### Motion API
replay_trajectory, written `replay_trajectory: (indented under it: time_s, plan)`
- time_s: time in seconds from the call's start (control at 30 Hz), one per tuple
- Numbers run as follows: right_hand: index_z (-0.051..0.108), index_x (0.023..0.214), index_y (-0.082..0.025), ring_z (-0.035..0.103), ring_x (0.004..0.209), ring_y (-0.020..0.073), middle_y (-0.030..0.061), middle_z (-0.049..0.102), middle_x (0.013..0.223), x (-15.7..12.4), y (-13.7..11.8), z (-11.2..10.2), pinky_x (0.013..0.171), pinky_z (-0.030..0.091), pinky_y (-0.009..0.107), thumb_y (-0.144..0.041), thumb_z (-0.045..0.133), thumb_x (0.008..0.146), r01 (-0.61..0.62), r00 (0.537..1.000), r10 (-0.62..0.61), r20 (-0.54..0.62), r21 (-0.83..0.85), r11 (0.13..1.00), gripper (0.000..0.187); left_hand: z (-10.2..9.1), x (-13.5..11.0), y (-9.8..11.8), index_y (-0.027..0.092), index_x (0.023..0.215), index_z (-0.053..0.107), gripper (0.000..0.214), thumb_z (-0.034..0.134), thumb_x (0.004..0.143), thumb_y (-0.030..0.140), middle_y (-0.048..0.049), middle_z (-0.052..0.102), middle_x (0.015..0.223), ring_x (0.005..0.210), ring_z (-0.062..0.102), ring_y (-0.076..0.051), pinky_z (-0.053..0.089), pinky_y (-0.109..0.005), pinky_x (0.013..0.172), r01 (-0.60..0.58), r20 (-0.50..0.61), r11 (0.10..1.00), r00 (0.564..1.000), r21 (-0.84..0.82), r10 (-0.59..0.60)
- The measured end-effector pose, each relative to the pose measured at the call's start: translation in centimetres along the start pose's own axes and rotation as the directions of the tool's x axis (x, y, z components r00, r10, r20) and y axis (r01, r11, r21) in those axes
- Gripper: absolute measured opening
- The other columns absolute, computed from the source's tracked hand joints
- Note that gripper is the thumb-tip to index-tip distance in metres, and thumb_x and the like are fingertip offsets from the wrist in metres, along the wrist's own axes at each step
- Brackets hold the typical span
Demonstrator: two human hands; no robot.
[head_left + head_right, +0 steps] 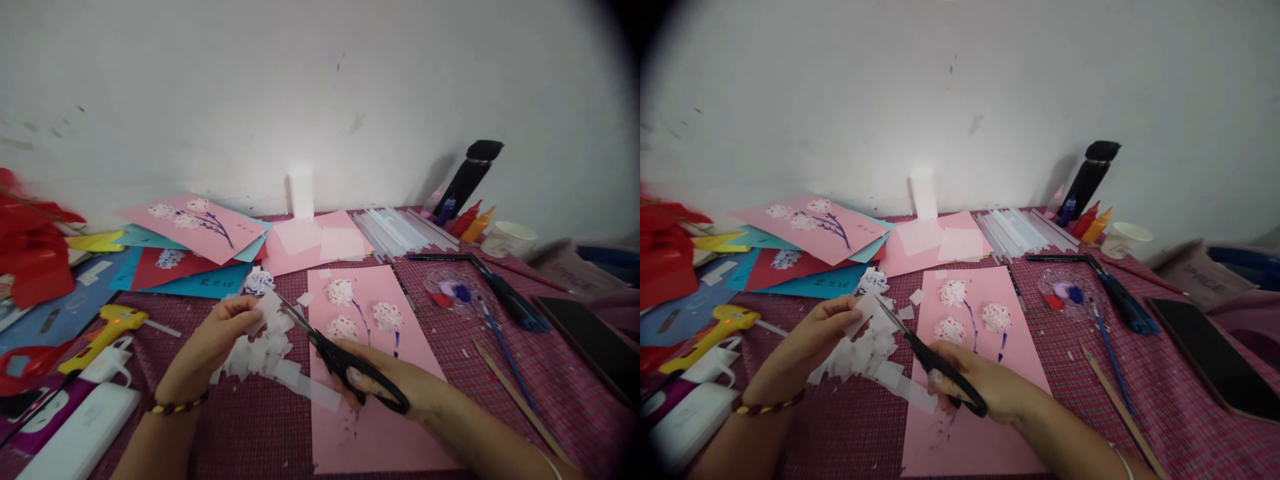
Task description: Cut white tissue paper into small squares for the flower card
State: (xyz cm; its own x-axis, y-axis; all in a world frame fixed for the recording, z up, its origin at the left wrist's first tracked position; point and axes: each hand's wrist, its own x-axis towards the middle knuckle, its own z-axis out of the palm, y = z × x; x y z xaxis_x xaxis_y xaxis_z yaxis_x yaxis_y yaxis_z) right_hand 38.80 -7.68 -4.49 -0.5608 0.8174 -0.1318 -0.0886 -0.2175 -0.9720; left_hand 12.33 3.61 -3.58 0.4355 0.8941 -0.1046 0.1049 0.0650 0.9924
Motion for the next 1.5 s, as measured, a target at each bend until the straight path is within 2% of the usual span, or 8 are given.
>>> replay_trajectory:
  time_s: [0.37, 0.63, 0.8, 0.9, 1.03, 1.2, 1.3, 1.5]
  plan:
    - [0.051, 0.091, -0.017, 0.044, 0.055, 0.0087, -0.0040, 0.046, 0.068, 0.3, -0.4, 0.2, 0.051, 0.037, 0.022, -0.069, 0.062, 0.076, -0.053, 0.999, 0.053, 0.004, 0.006, 0.999, 0.055, 2.1, 0.3, -0.1, 0.018, 0.061, 0.055, 0.025, 0.064, 0.075, 0.037, 0.0039, 0.049, 0.057, 0.052, 0.042, -0.010, 0.033, -0.022, 0.051, 0.069, 0.060, 0.996, 0.996, 0.051, -0.072]
    - [0.052, 0.087, -0.016, 0.041, 0.048, 0.0068, -0.0058, 0.045, 0.061, 0.4, -0.2, 0.2, 0.045, 0.033, 0.020, -0.068, 0.062, 0.076, -0.053, 0.996, 0.052, -0.065, -0.009, 0.999, 0.054, 2.4, 0.3, 0.2, 0.019, 0.059, 0.055, 0.025, 0.065, 0.073, 0.037, 0.0041, 0.050, 0.054, 0.050, 0.043, -0.010, 0.034, -0.022, 0.049, 0.080, 0.045, 0.996, 0.996, 0.028, -0.081]
    - [0.049, 0.085, -0.017, 0.038, 0.039, 0.0043, -0.0089, 0.043, 0.056, 0.6, 0.8, 0.2, 0.039, 0.029, 0.018, -0.065, 0.066, 0.074, -0.103, 0.987, 0.104, -0.125, 0.013, 0.995, 0.052, 2.0, 0.3, 0.5, 0.018, 0.063, 0.061, 0.034, 0.063, 0.071, 0.051, 0.0014, 0.056, 0.051, 0.044, 0.046, -0.011, 0.034, -0.022, 0.043, 0.172, -0.019, 0.984, 0.985, 0.054, -0.171]
    - [0.048, 0.084, -0.018, 0.038, 0.037, 0.0042, -0.0091, 0.044, 0.055, 0.7, 1.2, 0.2, 0.037, 0.028, 0.017, -0.061, 0.066, 0.077, -0.099, 0.986, 0.104, -0.133, 0.043, 0.994, 0.047, 1.3, 0.1, 0.6, 0.017, 0.059, 0.060, 0.035, 0.065, 0.070, 0.049, -0.0013, 0.060, 0.051, 0.042, 0.047, -0.010, 0.036, -0.022, 0.045, 0.216, 0.035, 0.975, 0.975, 0.058, -0.219]
    - [0.049, 0.087, -0.018, 0.044, 0.046, 0.0056, -0.0060, 0.048, 0.065, 0.5, 1.0, 0.1, 0.044, 0.036, 0.019, -0.060, 0.069, 0.074, -0.070, 0.994, 0.075, -0.077, 0.065, 0.995, 0.049, 0.5, 0.0, 0.3, 0.016, 0.059, 0.062, 0.026, 0.069, 0.071, 0.038, 0.0005, 0.060, 0.055, 0.046, 0.047, -0.008, 0.036, -0.021, 0.047, 0.148, 0.107, 0.984, 0.982, 0.102, -0.159]
    - [0.050, 0.095, -0.015, 0.046, 0.061, 0.0098, -0.0018, 0.050, 0.071, 0.1, -0.2, 0.1, 0.055, 0.039, 0.023, -0.067, 0.059, 0.080, -0.024, 0.999, 0.024, -0.025, -0.030, 0.999, 0.055, 0.8, 0.2, -0.2, 0.017, 0.062, 0.062, 0.023, 0.066, 0.075, 0.035, 0.0015, 0.059, 0.056, 0.049, 0.048, -0.009, 0.037, -0.021, 0.049, 0.071, -0.004, 0.997, 0.997, 0.006, -0.071]
    - [0.050, 0.095, -0.015, 0.045, 0.060, 0.0097, -0.0028, 0.048, 0.072, 0.2, -0.4, 0.0, 0.055, 0.038, 0.023, -0.069, 0.063, 0.075, -0.054, 0.998, 0.053, -0.019, -0.023, 0.998, 0.059, 1.3, 0.4, -0.2, 0.017, 0.063, 0.062, 0.024, 0.067, 0.075, 0.036, 0.0021, 0.059, 0.056, 0.048, 0.047, -0.008, 0.036, -0.021, 0.047, 0.093, -0.035, 0.995, 0.995, -0.024, -0.094]
    - [0.050, 0.092, -0.016, 0.039, 0.056, 0.0073, -0.0056, 0.043, 0.070, 0.4, 0.2, 0.3, 0.051, 0.032, 0.022, -0.060, 0.070, 0.072, -0.109, 0.992, 0.110, -0.055, 0.013, 0.994, 0.053, 2.3, 0.5, -0.4, 0.017, 0.059, 0.059, 0.028, 0.066, 0.075, 0.039, 0.0035, 0.057, 0.051, 0.044, 0.044, -0.007, 0.034, -0.020, 0.045, 0.174, 0.044, 0.985, 0.984, -0.005, -0.173]
